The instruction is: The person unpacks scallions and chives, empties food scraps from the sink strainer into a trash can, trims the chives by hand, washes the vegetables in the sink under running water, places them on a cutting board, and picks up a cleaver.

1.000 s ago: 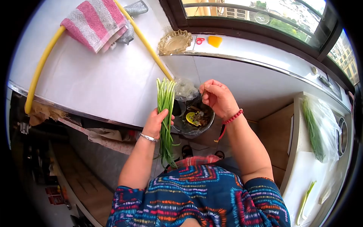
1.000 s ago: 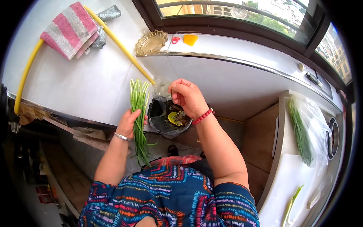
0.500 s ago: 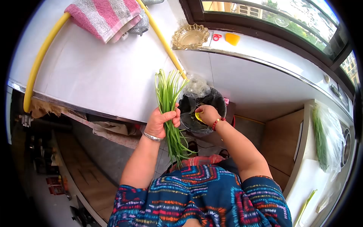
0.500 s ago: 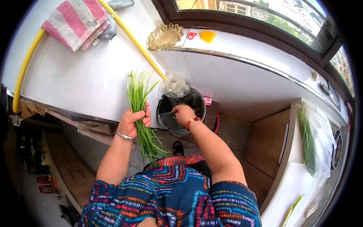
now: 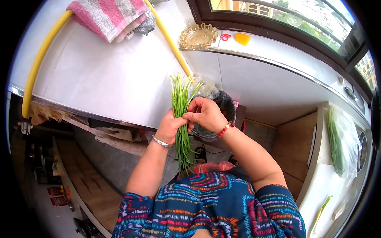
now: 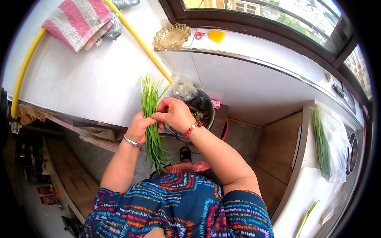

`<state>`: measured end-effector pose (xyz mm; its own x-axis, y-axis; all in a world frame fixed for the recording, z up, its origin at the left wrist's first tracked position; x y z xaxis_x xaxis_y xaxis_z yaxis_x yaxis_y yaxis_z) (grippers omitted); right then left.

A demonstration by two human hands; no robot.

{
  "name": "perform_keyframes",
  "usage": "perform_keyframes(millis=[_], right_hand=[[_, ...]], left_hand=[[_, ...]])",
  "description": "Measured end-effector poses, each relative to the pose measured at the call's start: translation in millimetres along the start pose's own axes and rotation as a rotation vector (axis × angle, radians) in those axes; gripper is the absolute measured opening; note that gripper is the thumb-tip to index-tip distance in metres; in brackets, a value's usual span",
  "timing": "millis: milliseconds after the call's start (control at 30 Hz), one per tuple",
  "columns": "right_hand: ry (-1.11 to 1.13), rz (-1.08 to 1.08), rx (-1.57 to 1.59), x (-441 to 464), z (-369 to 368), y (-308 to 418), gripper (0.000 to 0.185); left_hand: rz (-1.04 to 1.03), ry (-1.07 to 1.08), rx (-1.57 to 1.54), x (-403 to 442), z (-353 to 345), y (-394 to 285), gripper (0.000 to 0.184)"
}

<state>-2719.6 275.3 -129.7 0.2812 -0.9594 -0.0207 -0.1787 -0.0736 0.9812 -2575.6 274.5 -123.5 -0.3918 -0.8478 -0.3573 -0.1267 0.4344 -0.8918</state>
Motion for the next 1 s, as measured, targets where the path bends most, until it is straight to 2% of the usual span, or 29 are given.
perform_keyframes(millis=[100,233,300,400,633,800,933,1000], right_hand=[[-0.039,0.000,-0.075,0.4,0.3,-5.4,0.012],[-0.063,0.046,-0.119,-4.9,-2.7,4.2,0.014],[-0.092,-0.023,-0.175,-6.2,-1.5,7.5,0.011],[-0.123,0.082,-0.185,-2.3,2.1,-7.1,0.012],[-0.107,-0.010,-0.182,-0.7,11.4,-12.2,0.010],[-0.046,-0.037,0.137,-2.0,11.4,-11.3,0.009],[-0.009,-0.040,0.142,-2.2,10.9,-13.7,0.008],[0.007,0.087,-0.047,0.2,10.3,-20.2,0.007]], left_hand=[[-0.054,0.041,0.072,0.9,0.6,2.3,0.024],[-0.068,-0.034,0.169,-0.3,-1.5,1.5,0.027],[-0.076,-0.040,0.206,-2.1,-2.7,-0.6,0.028],[-0.058,-0.054,0.164,-5.2,-0.7,-2.4,0.029],[-0.004,-0.005,0.049,-4.7,6.9,-3.8,0.027],[-0.005,-0.017,0.002,-7.0,0.9,-9.4,0.024],[0.017,-0.032,-0.057,-5.5,1.7,-11.7,0.017],[0.029,-0.034,-0.072,-2.9,4.1,-8.4,0.017]])
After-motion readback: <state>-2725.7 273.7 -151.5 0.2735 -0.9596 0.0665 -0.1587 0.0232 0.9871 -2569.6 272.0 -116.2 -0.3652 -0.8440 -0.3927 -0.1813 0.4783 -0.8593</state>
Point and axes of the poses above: each hand's wrist, its own x-axis towards the middle knuckle, its own z-axis out of the back of the hand, y = z × x, the point moved 2 cm from there along x, towards the middle knuckle
